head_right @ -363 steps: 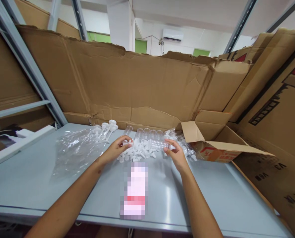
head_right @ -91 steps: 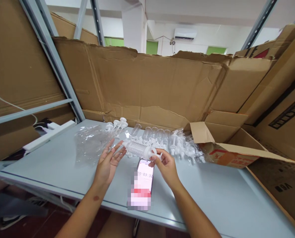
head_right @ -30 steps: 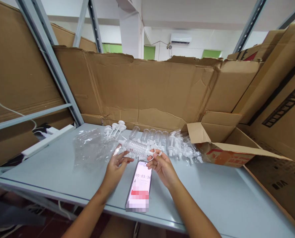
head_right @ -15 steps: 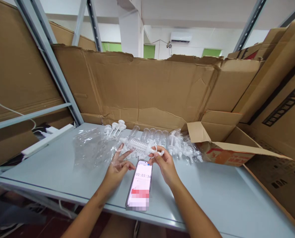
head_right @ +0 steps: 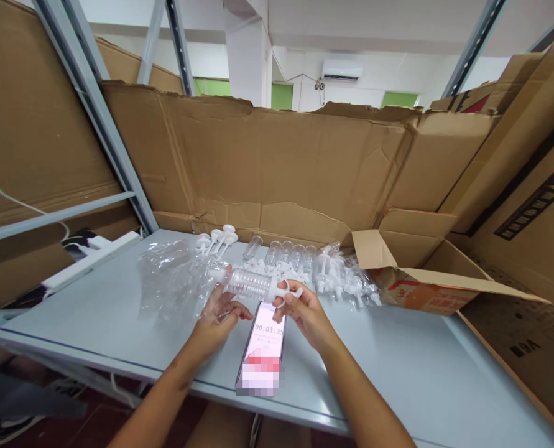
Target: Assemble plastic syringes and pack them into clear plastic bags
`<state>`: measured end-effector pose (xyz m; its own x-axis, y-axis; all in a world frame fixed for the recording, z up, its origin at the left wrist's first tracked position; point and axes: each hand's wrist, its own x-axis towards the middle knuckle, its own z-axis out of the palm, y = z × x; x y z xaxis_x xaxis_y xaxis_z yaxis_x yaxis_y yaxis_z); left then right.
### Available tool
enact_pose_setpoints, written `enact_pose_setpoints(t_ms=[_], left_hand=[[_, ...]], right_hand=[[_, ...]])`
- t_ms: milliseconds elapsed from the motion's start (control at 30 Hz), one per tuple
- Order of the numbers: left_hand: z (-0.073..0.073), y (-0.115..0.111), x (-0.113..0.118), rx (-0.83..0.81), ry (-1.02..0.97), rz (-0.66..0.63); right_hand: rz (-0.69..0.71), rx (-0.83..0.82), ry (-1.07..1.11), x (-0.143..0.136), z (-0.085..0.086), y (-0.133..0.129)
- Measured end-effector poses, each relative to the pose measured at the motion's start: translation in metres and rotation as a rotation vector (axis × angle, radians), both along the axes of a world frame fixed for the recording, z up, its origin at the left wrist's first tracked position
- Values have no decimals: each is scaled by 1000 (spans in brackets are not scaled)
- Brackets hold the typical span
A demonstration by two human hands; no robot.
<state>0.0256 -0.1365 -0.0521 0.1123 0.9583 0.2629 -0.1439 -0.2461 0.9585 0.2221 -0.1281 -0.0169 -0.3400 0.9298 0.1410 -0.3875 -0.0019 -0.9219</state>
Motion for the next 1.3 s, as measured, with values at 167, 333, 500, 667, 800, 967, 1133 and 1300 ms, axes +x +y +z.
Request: enact_pose_setpoints(t_ms=[167,333,500,667,800,967,1133,1300], left_hand=[[10,-5,-14,78,29,-114],[18,-7,-17,192,-196,-347],[24,-9,-5,141,-372,-298],[31,-10,5,-27,-563,-223],[34,-9,9,-65,-543,-121],[29,-6,10,-79,-475,-80],[26,-6,12,-95,-428,-26],[32,-6,11,-94,-394,-49]], right_hand=[[44,-77,71,3,1,2],[61,-102,70,4,-2,5],[63,-36,66,3,-4,5],[-40,126,-38,2,-9,4],[-110,270,-103,2,-13,3],[-172,366,-114,1,-15,3],[-218,375,-144,2,-17,2],[-143,289,-135,1,-15,4]])
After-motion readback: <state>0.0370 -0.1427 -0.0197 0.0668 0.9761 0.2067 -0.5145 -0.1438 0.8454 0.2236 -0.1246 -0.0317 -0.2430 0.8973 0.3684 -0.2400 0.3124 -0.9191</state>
